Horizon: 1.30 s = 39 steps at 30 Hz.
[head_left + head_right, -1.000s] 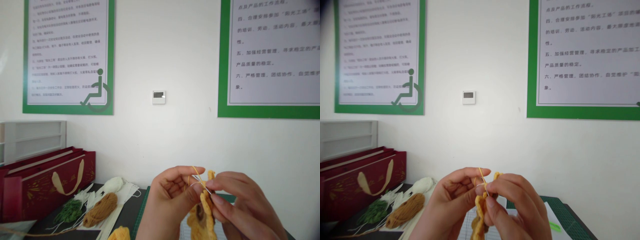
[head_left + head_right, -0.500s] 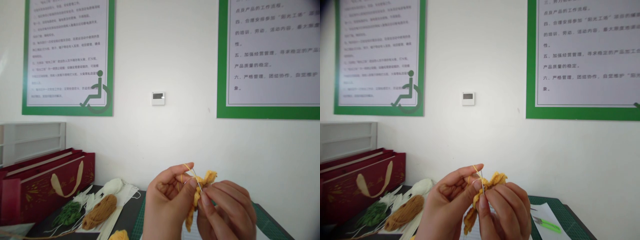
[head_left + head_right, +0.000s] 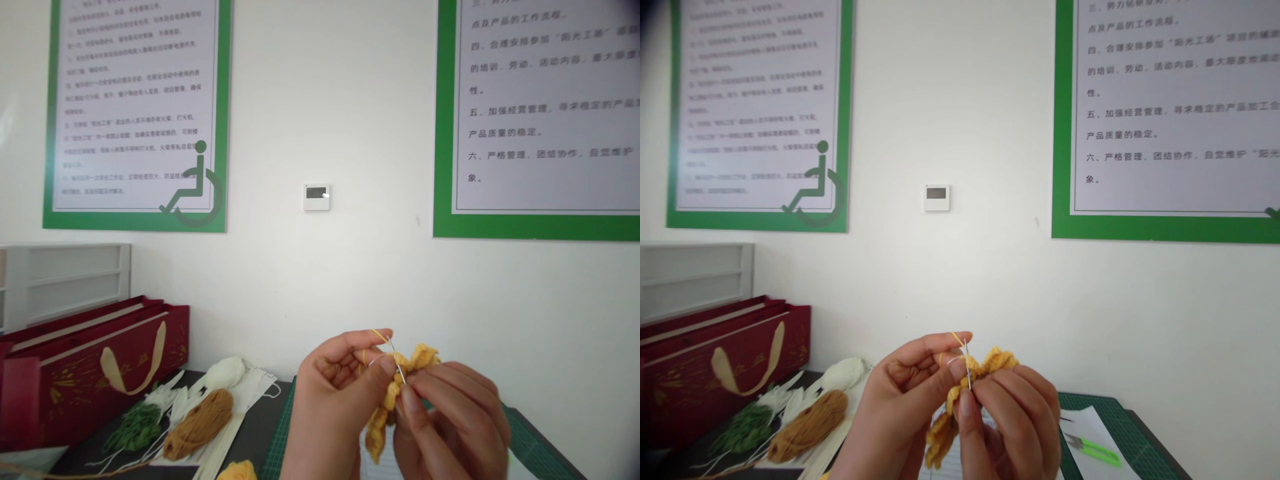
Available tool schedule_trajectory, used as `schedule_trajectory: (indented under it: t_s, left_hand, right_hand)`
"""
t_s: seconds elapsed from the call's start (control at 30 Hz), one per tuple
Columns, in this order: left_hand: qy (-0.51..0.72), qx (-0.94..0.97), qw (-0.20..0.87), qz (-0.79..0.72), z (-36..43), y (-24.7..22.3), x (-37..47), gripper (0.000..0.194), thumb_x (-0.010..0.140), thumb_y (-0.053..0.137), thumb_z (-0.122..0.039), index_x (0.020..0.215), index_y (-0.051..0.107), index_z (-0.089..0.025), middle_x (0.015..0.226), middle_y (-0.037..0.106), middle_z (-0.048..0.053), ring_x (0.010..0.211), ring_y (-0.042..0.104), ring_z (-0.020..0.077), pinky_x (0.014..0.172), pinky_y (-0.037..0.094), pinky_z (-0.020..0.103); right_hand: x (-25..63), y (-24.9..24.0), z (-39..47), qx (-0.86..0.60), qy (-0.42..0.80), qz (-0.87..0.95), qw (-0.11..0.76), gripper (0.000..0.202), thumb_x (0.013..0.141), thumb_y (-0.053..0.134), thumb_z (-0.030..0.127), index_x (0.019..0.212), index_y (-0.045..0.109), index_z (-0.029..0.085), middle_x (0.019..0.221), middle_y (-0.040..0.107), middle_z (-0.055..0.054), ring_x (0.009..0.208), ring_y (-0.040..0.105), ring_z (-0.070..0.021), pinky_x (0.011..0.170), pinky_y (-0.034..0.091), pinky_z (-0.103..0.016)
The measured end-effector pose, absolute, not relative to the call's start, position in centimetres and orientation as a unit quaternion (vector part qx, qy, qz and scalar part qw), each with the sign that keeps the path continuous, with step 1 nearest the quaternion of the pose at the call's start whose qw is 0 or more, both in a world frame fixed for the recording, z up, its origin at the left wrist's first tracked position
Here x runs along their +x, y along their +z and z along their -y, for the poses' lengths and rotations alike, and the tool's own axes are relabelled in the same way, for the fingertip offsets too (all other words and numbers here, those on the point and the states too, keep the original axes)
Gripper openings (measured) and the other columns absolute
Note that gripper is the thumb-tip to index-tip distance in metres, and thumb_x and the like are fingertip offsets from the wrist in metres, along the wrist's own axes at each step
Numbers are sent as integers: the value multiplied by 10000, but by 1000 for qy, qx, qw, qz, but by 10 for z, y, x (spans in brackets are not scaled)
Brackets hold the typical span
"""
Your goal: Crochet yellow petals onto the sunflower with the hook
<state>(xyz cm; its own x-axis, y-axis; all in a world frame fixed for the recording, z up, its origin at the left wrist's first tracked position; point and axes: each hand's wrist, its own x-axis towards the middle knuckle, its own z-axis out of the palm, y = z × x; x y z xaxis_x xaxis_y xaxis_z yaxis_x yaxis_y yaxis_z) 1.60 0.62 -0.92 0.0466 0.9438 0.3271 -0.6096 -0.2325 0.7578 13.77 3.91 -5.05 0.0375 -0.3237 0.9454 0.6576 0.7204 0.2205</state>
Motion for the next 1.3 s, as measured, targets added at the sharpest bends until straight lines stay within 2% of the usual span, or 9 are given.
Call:
schedule_trajectory:
  t_s: [0.13,0.33,0.5,0.6,0.73,0.9,1.0,1.13,1.3]
  left_hand:
    - [715,440,490,-233,-5,-9,20,158,719,833,-141,870,800,-176,696,727,19,635,640,109,623,526,190]
    - [733,540,316,-267,-6,-8,15,86,750,762,-105,765,782,-188,814,748,49,779,671,175,728,542,258]
    - [687,553,413,-228,-6,-9,10,29,739,802,-149,741,789,-175,780,722,53,682,617,146,621,492,245]
    - [646,524,519,-198,-7,-8,10,93,709,854,-198,742,780,-152,732,698,45,639,593,126,592,464,234]
    - [630,495,572,-178,-10,-8,9,124,699,872,-196,743,764,-154,689,694,29,630,595,122,621,464,238]
    - [622,507,568,-180,-12,-9,7,139,728,862,-215,772,759,-134,694,686,28,649,586,111,644,461,223]
    - [604,550,545,-189,-14,-10,7,109,798,802,-235,808,757,-137,711,682,39,673,595,131,663,480,245]
    - [613,683,294,-267,-17,-11,4,37,848,716,-179,857,751,-175,897,722,89,889,640,227,821,519,351]
    - [568,758,53,-315,-16,-15,-2,312,903,617,-162,1198,709,-201,1153,688,141,1133,545,307,955,495,473]
  right_hand:
    - [135,-42,-39,-139,-440,560,688,200,797,738,59,809,688,252,770,734,16,690,695,-151,677,575,-324]
    - [149,-33,-26,-146,-408,582,688,66,881,702,222,829,691,261,725,735,17,634,688,-163,693,552,-353]
    - [153,-21,-18,-138,-11,639,757,86,962,572,204,910,638,220,658,609,-6,628,629,-166,555,535,-286]
    - [144,-19,-26,-110,222,613,750,278,1007,474,336,753,527,235,624,525,3,531,544,-154,506,529,-296]
    - [131,-29,-39,-100,349,594,718,270,989,491,425,779,487,256,666,506,9,569,535,-165,576,562,-332]
    - [130,-42,-45,-76,190,583,786,79,933,641,329,920,624,253,961,640,-46,834,658,-188,604,553,-291]
    - [137,-41,-46,-76,19,627,775,51,905,665,193,919,677,241,954,721,-52,956,650,-219,777,561,-368]
    - [142,-39,-48,-74,-39,614,785,147,880,659,111,948,692,237,843,742,-36,914,661,-240,786,545,-421]
    - [142,-36,-48,-87,-7,613,785,123,887,658,128,926,704,235,808,717,-37,887,669,-236,723,565,-390]
